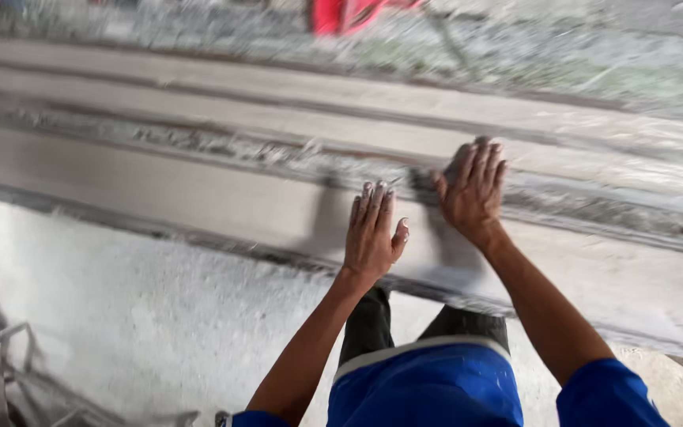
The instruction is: The person smooths wet plaster over long rectangular mold frames on a workbench by hand, then mixes plaster slurry in a bowl with their hand, sits on the floor to rinse a sponge in a bucket, and uses the sponge pad to spread and finish plaster along the mold edges.
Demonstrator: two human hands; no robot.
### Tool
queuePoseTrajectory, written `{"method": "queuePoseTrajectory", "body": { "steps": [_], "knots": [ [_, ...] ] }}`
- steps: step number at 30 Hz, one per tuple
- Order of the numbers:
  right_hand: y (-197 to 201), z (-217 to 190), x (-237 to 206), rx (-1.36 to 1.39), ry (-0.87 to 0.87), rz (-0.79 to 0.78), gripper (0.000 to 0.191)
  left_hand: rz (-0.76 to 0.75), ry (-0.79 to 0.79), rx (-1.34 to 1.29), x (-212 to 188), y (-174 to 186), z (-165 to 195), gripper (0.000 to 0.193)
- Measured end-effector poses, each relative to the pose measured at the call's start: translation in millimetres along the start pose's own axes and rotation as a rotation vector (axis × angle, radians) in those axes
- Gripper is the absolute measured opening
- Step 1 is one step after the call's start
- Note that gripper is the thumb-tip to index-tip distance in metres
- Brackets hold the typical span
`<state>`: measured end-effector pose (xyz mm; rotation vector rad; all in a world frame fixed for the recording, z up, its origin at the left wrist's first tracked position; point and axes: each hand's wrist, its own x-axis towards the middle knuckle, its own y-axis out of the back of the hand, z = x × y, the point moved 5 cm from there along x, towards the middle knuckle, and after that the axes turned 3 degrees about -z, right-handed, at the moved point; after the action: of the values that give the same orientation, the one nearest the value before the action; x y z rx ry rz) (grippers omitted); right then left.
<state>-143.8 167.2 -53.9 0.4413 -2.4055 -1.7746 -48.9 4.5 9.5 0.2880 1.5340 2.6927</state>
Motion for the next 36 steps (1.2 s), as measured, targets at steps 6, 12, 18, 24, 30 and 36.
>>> {"method": "queuePoseTrajectory", "body": {
  "steps": [6, 12, 18, 24, 30, 36],
  "knots": [
    [19, -40, 78, 0.093, -0.035, 0.104, 0.09, 0.079, 0.193, -0.001, -100, 92, -56, 0.055],
    [-27, -133, 147, 0.129, -0.161, 0.033, 0.094, 0.104, 0.396, -0.028, -170, 167, -157, 0.053],
    [-80, -270, 193, 0.102, -0.011, 0.022, 0.09, 0.175, 0.509, -0.04, -198, 246, -262, 0.053],
    [-146, -448, 265, 0.095, 0.063, 0.021, 0.088, 0.162, 0.446, -0.049, -158, 307, -415, 0.053],
    [-205, -619, 355, 0.095, 0.047, -0.001, 0.086, 0.042, 0.323, 0.003, -83, 388, -597, 0.051],
    [-244, -751, 412, 0.108, 0.104, 0.001, 0.085, 0.063, 0.319, 0.045, -35, 448, -731, 0.049]
  ]
}}
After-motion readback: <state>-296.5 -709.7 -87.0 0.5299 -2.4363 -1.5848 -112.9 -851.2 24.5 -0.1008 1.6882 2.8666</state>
